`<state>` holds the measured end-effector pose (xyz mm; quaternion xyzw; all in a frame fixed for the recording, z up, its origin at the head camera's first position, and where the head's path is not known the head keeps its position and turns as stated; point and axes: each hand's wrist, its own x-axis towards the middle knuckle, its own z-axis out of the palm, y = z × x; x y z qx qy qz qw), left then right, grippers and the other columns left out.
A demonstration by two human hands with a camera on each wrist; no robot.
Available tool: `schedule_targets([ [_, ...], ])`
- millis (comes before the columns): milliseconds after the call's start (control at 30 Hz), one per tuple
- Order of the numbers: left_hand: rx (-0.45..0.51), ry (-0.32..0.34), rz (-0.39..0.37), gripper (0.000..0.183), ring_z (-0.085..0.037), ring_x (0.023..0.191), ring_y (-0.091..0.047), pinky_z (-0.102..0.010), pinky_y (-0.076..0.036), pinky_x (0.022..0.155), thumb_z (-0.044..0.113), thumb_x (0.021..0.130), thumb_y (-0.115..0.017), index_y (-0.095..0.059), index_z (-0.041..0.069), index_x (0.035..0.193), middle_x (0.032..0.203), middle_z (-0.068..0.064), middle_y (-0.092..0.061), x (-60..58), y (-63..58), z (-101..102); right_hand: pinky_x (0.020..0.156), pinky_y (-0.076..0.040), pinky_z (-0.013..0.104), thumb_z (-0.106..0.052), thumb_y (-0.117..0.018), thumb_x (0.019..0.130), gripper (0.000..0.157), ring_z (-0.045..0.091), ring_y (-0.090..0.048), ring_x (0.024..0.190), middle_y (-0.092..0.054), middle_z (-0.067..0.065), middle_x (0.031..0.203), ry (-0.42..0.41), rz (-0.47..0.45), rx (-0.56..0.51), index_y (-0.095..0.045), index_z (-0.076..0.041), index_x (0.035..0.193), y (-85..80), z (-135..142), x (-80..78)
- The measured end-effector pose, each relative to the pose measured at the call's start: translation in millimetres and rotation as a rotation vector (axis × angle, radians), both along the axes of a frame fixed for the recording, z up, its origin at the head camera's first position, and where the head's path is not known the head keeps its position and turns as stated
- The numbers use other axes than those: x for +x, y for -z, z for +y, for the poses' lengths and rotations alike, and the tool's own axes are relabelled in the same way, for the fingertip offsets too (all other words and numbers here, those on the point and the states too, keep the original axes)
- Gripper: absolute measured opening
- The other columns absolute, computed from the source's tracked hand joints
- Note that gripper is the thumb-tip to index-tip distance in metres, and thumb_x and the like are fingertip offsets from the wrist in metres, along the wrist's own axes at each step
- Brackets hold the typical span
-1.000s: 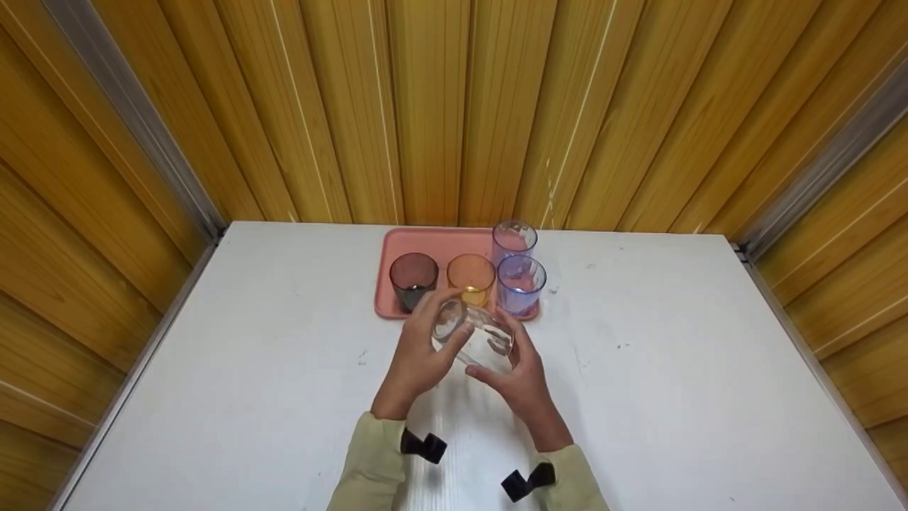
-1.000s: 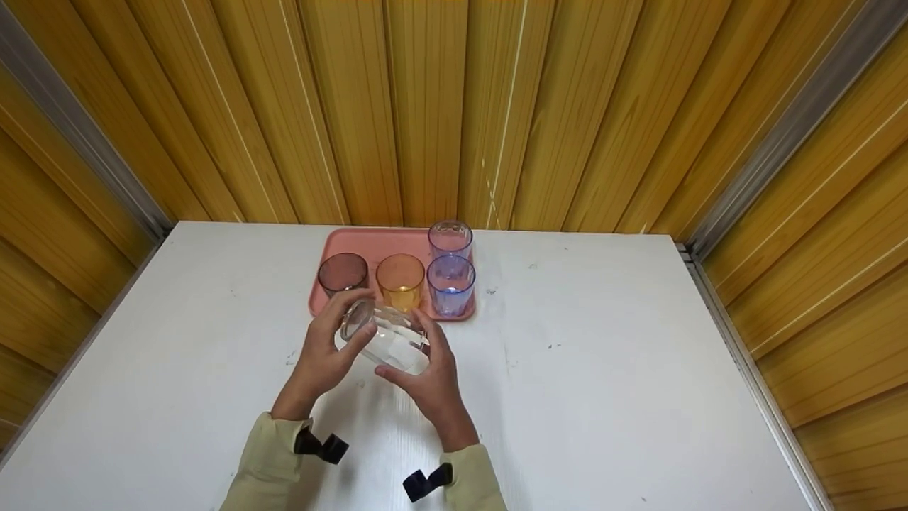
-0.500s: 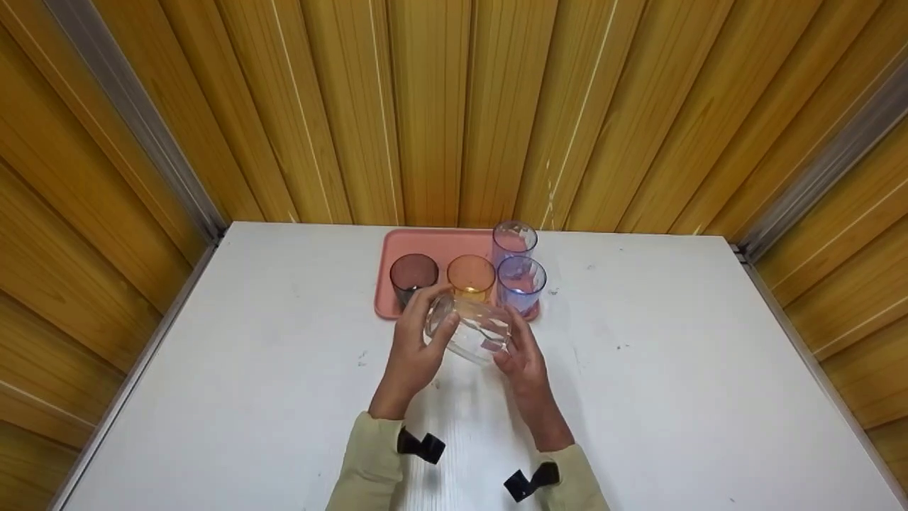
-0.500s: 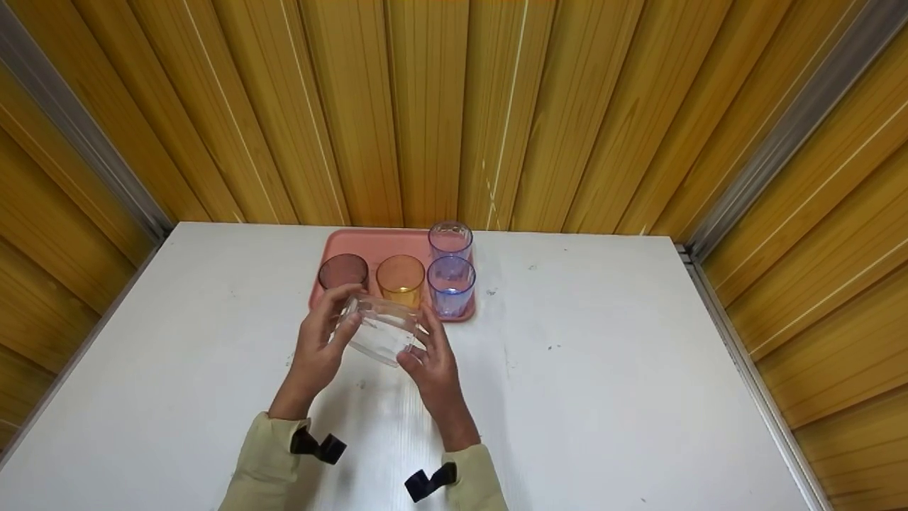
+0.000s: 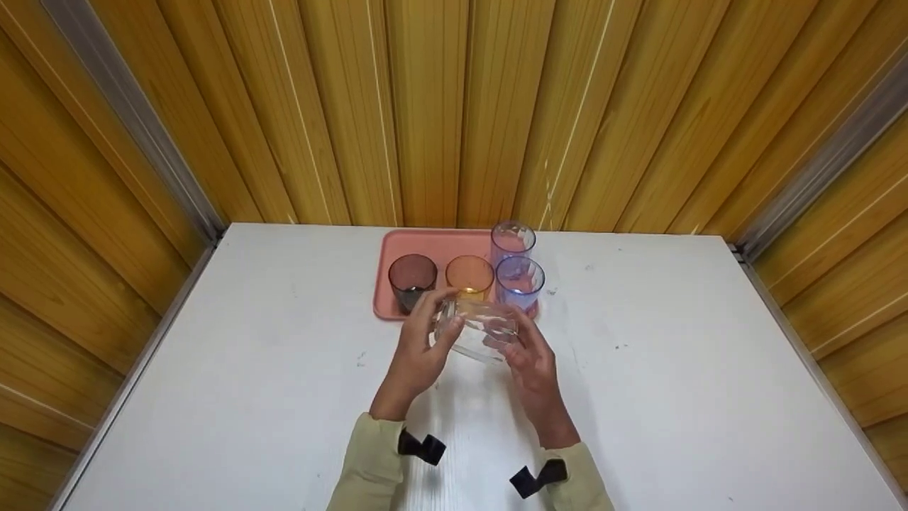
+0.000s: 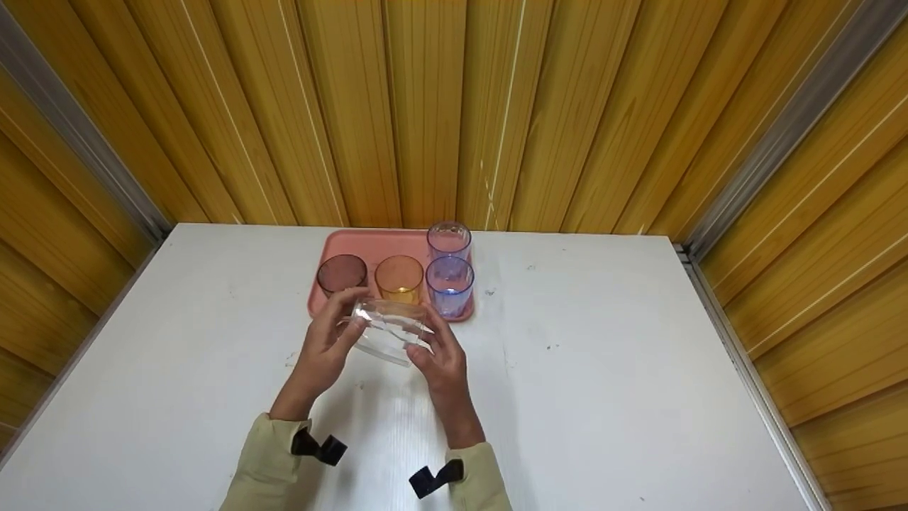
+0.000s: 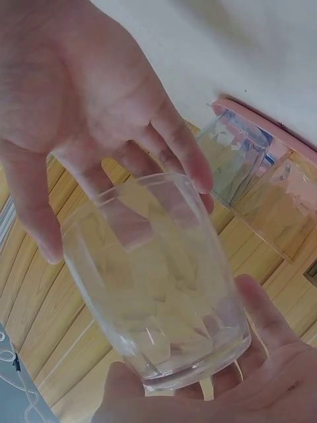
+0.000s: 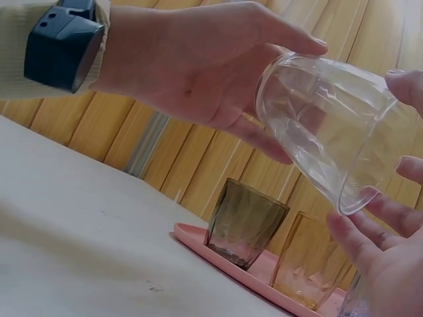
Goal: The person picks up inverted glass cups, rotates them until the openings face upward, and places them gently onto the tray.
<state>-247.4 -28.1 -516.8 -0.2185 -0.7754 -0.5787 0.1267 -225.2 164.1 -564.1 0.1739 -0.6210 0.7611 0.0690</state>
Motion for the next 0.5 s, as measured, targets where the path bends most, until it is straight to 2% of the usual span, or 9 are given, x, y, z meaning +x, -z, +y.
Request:
schedule_targets([
  [100,-0.04,0.014,0.006,0.041,-0.012,0.125,-0.05,-0.044,-0.049,0.098,0.033,0.097,-0.057,-0.047,0.029,0.136,0.133,-0.001,-0.054,0.3,-0.4,-0.3,0.101,-0.05,0.034,-0.009,-0.045,0.094,0.058,0.024,-0.058,0.122,-0.049,0.011,0.14,0.015,0.02,-0.018,-0.031,-0.007,0.149,-0.9,1.7,-0.6],
  [200,-0.092,0.014,0.023,0.049,-0.011,0.124,-0.05,-0.044,-0.048,0.101,0.037,0.093,-0.062,-0.045,0.029,0.138,0.133,0.004,-0.053,0.8,-1.2,-0.4,0.1,-0.051,0.033,-0.01,-0.047,0.092,0.058,0.022,-0.057,0.122,-0.046,0.01,0.143,0.033,0.01,-0.019,-0.032,-0.007,0.149,-1.4,3.1,-0.9],
  [500,-0.304,0.001,0.086,0.092,-0.023,0.137,-0.041,-0.057,-0.036,0.11,0.057,0.067,-0.081,-0.042,0.025,0.144,0.146,0.001,-0.044,2.9,-4.7,0.8,0.098,-0.05,0.027,-0.011,-0.052,0.091,0.059,0.018,-0.052,0.122,-0.044,0.008,0.143,0.096,-0.044,0.033,-0.035,-0.009,0.148,-1.7,5.8,-1.8],
])
